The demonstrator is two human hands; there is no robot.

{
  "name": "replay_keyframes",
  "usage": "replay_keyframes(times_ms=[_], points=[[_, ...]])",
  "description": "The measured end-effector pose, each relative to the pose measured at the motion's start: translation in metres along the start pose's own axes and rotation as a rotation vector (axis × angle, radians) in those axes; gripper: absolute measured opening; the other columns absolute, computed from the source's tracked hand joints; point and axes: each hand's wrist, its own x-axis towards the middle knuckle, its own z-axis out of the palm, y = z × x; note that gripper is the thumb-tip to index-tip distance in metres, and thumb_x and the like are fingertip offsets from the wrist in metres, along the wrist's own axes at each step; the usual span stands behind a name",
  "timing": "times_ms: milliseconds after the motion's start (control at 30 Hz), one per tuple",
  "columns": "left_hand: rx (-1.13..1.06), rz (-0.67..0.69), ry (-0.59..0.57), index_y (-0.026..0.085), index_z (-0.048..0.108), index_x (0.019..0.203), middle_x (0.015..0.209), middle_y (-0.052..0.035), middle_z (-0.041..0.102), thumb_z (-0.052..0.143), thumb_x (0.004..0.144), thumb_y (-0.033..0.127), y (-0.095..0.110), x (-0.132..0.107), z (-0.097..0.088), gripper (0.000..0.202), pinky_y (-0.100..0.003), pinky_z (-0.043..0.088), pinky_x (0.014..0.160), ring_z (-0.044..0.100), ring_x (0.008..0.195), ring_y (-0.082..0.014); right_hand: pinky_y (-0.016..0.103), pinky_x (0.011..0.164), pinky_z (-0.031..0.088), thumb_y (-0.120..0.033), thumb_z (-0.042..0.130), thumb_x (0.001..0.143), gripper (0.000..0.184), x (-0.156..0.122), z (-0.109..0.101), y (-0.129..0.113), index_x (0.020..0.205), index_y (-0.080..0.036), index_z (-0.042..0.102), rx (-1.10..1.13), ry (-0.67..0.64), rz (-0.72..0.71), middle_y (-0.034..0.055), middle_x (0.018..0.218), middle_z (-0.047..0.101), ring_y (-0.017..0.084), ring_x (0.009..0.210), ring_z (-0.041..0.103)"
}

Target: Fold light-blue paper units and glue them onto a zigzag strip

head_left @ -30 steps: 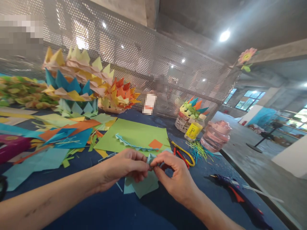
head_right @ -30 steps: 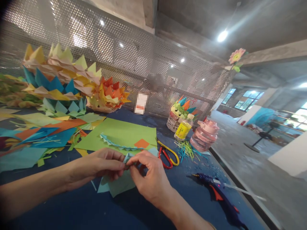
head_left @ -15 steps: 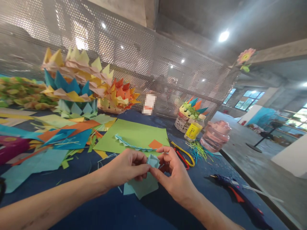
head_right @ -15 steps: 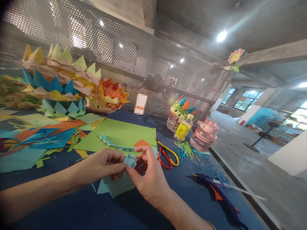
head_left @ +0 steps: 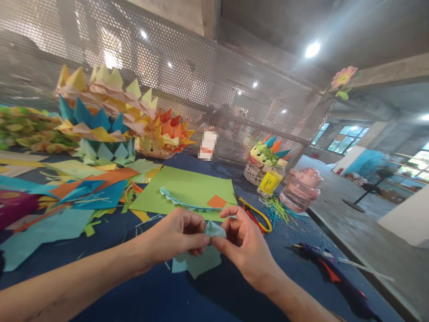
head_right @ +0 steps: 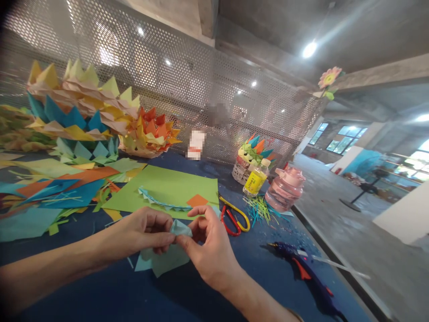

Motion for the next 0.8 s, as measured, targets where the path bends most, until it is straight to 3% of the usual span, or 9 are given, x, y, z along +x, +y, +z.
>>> replay_keyframes(times_ms=[133,267,467,633,800], points=[[0.098,0.047,-0.016,0.015,0.061,0.073,0.063,0.0017,0.059,0.059,0.073,0.031,-0.0001,0.0002,-0.0012,0.016,-0.022,0.042,0.058,0.054,0.061,-0.0118,0.023,0.058,0.040,-0.027,0.070,0.074,0.042,0.0011,-0.0018,0.0049,0.103,-0.021,0.041,-0.069,0.014,-0.023,-0.0038,0.072,0.055,0.012,0.065,0.054],[0.064,0.049,0.042,0.016,0.061,0.084,0.073,0.0006,0.063,0.061,0.072,0.035,0.0009,0.0034,-0.0033,0.023,-0.022,0.042,0.061,0.055,0.066,-0.0121,0.023,0.059,0.041,-0.027,0.068,0.075,0.041,0.0036,-0.0037,0.0091,0.106,-0.021,0.042,-0.133,0.014,-0.026,-0.0026,0.074,0.058,0.012,0.065,0.053],[-0.034,-0.023,0.130,0.015,0.058,0.072,0.058,0.0044,0.055,0.064,0.069,0.036,0.0032,0.0059,-0.0054,0.021,-0.022,0.042,0.058,0.051,0.056,-0.0098,0.024,0.062,0.043,-0.034,0.064,0.078,0.037,0.0035,-0.0033,0.0082,0.107,-0.020,0.045,-0.091,-0.040,-0.043,-0.0003,0.078,0.057,0.013,0.069,0.054],[-0.125,-0.024,0.184,0.014,0.061,0.076,0.061,0.0021,0.057,0.064,0.070,0.038,0.0023,0.0050,-0.0083,0.025,-0.024,0.040,0.058,0.050,0.056,-0.0104,0.024,0.062,0.044,-0.045,0.046,0.089,0.029,0.0054,-0.0062,0.0083,0.100,-0.020,0.052,0.014,0.009,-0.033,-0.0005,0.074,0.053,0.012,0.067,0.052],[-0.115,-0.015,0.196,0.014,0.062,0.076,0.062,0.0007,0.059,0.064,0.070,0.038,0.0021,0.0059,-0.0078,0.025,-0.025,0.041,0.060,0.052,0.059,-0.0121,0.023,0.060,0.043,-0.042,0.052,0.086,0.025,0.0065,-0.0062,0.0086,0.093,-0.019,0.056,-0.017,-0.050,-0.032,-0.0009,0.074,0.052,0.011,0.066,0.049]])
